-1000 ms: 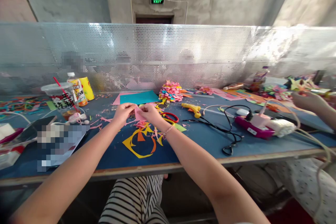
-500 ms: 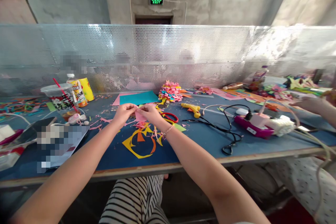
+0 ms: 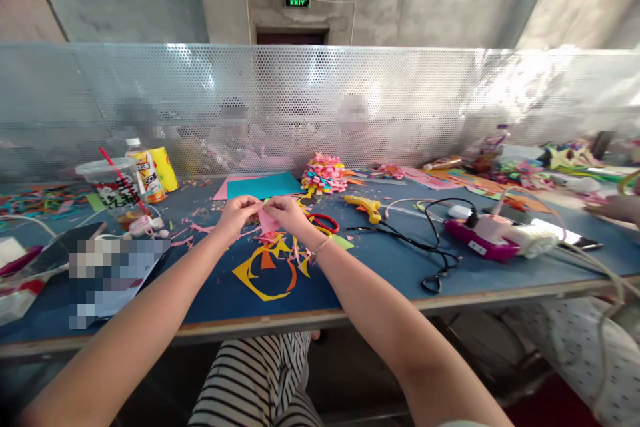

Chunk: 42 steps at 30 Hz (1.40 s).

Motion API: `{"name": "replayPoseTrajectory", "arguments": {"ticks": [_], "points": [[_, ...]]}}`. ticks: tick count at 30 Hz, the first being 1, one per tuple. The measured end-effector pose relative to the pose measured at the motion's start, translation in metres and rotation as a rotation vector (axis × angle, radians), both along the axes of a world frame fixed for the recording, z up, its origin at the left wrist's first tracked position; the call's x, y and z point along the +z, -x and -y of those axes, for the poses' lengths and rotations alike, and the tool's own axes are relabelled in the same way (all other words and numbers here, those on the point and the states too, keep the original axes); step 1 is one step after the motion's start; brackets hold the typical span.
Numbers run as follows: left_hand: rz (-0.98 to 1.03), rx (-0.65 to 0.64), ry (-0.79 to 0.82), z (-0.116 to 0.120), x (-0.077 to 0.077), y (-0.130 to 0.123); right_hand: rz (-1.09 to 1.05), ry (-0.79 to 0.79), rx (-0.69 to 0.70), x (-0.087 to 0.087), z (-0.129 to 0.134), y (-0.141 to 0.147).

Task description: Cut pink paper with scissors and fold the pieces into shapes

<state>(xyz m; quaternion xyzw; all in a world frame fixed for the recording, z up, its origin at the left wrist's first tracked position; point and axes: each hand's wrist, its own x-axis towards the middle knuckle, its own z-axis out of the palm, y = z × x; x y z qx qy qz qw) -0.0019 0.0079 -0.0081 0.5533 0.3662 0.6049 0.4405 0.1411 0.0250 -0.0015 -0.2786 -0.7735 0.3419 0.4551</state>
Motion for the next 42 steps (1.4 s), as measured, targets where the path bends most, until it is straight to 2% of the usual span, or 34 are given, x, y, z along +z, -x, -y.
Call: {"name": "replayPoseTrajectory", "arguments": {"ticks": [4, 10, 12, 16, 22, 25, 27, 30, 34, 38, 42], "points": [[-0.007, 0.083, -0.059, -0.002, 0.001, 0.0, -0.045, 0.05, 0.022, 0.001, -0.002, 0.0], [0.078, 0.229, -0.063, -0.004, 0.004, 0.003, -0.116, 0.301, 0.041, 0.003, -0.006, -0.005], [0.093, 0.256, -0.067, -0.004, 0.005, 0.003, -0.136, 0.34, 0.044, 0.002, -0.008, -0.005], [0.108, 0.271, -0.061, -0.006, 0.005, 0.006, -0.178, 0.357, 0.024, 0.001, -0.011, -0.007], [0.25, 0.374, -0.045, -0.011, 0.009, 0.024, -0.261, 0.309, -0.06, 0.003, -0.017, -0.02], [0.189, 0.414, -0.057, -0.011, 0.008, 0.025, -0.216, 0.317, -0.074, 0.002, -0.014, -0.019], [0.116, 0.384, -0.057, -0.01, 0.007, 0.02, -0.177, 0.34, -0.039, 0.0, -0.012, -0.014], [0.05, 0.242, -0.006, -0.005, 0.005, 0.01, -0.171, 0.363, -0.006, -0.004, -0.012, -0.009], [-0.154, 0.089, 0.033, 0.002, 0.004, 0.003, -0.147, 0.175, -0.1, -0.003, -0.015, -0.012], [-0.388, 0.076, -0.113, 0.007, 0.005, 0.001, -0.045, -0.009, -0.127, 0.001, -0.014, -0.018], [-0.496, 0.082, -0.214, 0.007, 0.004, 0.0, -0.01, -0.001, -0.056, 0.001, -0.012, -0.017]]}}
